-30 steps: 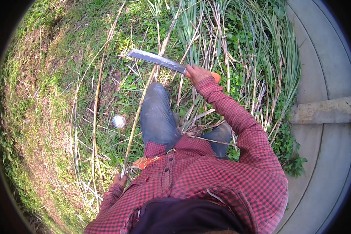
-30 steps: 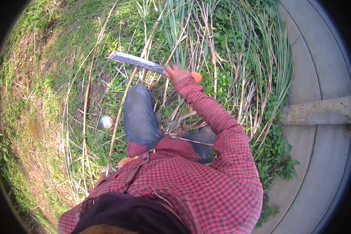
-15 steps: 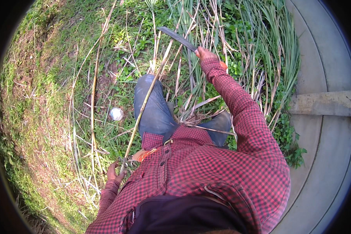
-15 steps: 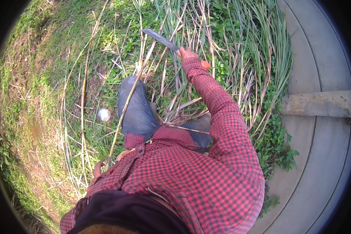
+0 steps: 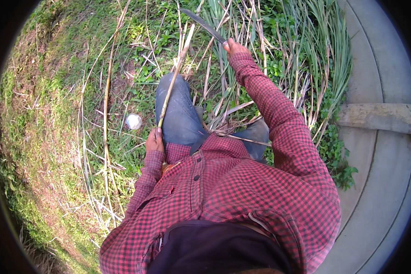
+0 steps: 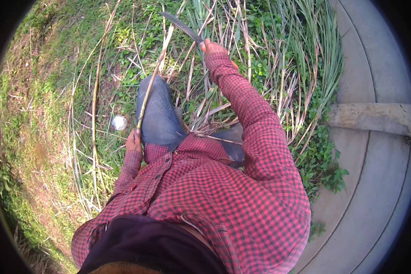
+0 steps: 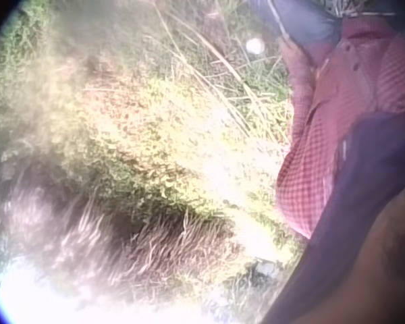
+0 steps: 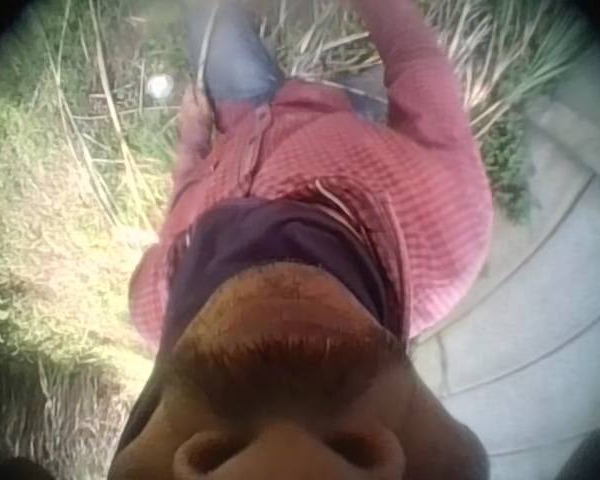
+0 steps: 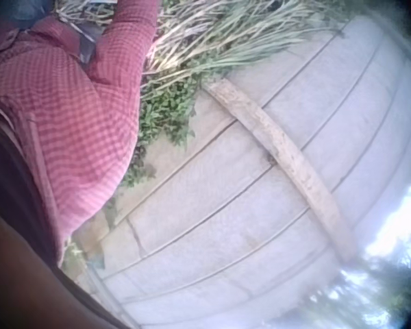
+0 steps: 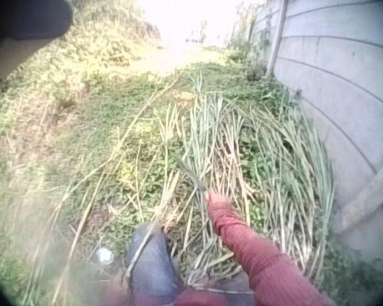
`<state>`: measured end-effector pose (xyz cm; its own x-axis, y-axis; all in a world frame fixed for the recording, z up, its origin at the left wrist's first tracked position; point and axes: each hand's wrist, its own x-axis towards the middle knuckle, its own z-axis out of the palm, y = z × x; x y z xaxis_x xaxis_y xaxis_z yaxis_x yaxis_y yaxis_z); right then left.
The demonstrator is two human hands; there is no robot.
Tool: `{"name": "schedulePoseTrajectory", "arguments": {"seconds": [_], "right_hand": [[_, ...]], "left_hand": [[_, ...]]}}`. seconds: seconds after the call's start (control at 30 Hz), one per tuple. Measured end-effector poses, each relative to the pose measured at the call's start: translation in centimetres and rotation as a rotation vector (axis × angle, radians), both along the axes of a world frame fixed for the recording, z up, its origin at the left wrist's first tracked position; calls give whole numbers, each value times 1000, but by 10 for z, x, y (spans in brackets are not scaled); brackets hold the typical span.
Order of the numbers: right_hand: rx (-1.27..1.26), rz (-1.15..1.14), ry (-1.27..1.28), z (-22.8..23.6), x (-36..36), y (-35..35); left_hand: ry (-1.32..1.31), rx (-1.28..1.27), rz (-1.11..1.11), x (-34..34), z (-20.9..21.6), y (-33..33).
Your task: The person sits on the ground and uses a machete to chop long, thin sticks into smaller pieces. They hold the sticks with one hand and strike them with the machete in the other, creating a pile of cut material.
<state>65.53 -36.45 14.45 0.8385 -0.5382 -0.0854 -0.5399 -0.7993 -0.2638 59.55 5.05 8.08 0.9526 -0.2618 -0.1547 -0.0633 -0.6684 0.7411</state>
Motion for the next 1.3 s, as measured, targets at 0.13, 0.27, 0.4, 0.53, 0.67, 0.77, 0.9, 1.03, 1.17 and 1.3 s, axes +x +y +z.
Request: {"name": "schedulePoseTrajectory", "arguments": {"seconds": [0.13,0.27,0.4,0.53,0.67,0.77,0.9,1.03,1.17,1.3], "right_hand": [[209,288,-81,-11,-38,27],[764,109,-322,-15,-21,15],[955,-116,-396,-2,26,-16],[883,-37,-383,7,55,-37],[891,28,-260,-3,62,-42],[898,24,-287,-12,59,-29],[977,85,-334,-38,42,-24],[1164,174,-139,-32,21,-29],[1148,316,-17,-10,14,-17],[1138,90,-203,-14,17,1]], "left_hand": [[263,-79,14,-2,-23,37],[458,-270,22,-7,-3,54],[529,-347,10,-21,-4,61],[597,-393,26,-32,1,56],[661,-417,49,-33,9,56],[802,-426,92,-29,21,61],[892,-384,98,-20,37,68],[911,-397,91,-14,39,72],[904,-382,90,-7,35,62],[751,-332,74,-1,30,48]]}}
